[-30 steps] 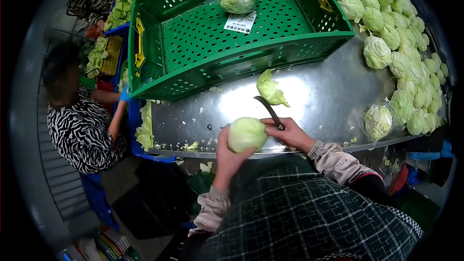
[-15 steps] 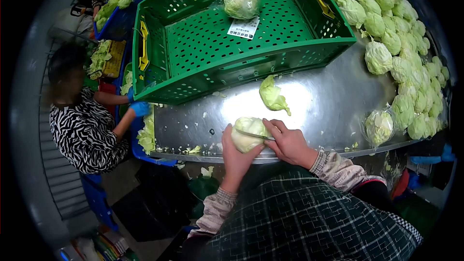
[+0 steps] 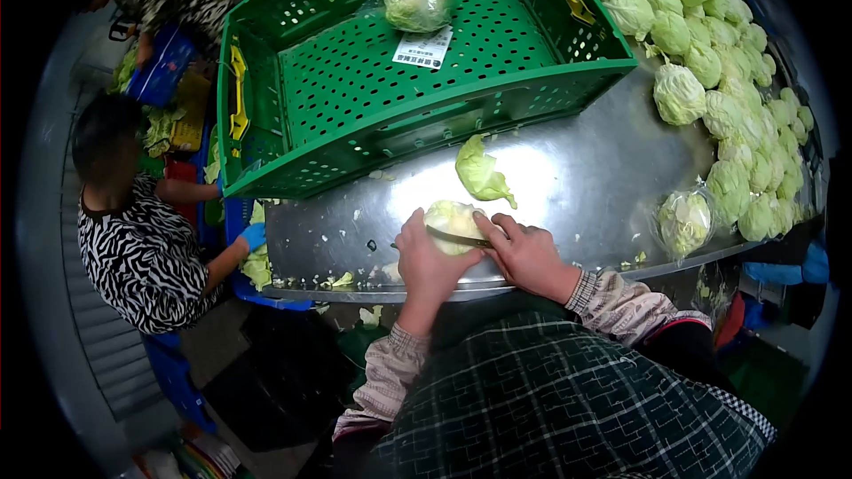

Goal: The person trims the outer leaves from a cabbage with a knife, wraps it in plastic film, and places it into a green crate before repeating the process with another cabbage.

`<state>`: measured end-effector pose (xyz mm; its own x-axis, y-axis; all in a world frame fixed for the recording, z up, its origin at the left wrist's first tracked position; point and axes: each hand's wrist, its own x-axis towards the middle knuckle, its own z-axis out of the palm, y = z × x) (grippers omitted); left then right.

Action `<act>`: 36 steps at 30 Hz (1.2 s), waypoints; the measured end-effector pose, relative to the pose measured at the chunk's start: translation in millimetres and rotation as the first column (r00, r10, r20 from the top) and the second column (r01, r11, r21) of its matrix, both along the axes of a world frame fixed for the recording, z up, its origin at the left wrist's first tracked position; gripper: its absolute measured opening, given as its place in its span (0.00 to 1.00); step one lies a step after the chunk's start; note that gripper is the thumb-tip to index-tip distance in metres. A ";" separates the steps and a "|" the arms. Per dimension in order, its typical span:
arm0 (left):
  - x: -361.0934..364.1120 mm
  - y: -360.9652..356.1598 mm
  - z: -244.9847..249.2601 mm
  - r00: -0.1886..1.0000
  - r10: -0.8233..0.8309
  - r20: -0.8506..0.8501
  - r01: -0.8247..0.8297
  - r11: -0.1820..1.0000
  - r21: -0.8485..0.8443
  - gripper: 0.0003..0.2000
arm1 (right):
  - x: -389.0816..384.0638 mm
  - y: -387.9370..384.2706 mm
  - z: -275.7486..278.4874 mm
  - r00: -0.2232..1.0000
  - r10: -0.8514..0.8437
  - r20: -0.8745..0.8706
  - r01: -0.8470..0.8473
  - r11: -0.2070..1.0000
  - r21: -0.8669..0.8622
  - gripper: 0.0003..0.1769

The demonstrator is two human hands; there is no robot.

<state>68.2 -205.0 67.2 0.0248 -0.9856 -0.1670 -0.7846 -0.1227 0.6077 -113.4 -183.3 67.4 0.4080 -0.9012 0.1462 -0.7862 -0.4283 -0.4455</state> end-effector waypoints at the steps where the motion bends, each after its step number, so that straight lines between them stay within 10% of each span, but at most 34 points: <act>1: -4.1 -5.7 1.7 0.998 0.008 0.062 -0.010 0.999 0.034 0.53 | -3.7 0.3 -1.7 0.999 -0.005 -0.051 0.004 0.999 -0.032 0.33; 11: -22.3 -60.3 32.9 0.965 -0.121 0.233 0.020 0.919 0.394 0.43 | -20.5 -16.5 -24.6 0.979 -0.056 -0.194 0.037 0.994 -0.099 0.20; 24: -58.2 -55.1 32.1 0.837 -0.298 0.459 0.188 0.944 0.271 0.47 | -17.6 -72.5 -41.0 0.968 -0.094 -0.232 0.143 0.968 0.205 0.10; 36: -38.7 -62.8 45.3 0.919 -0.233 0.317 0.098 0.916 0.388 0.44 | -14.4 -7.2 -22.4 0.979 -0.177 -0.099 0.179 0.984 0.014 0.10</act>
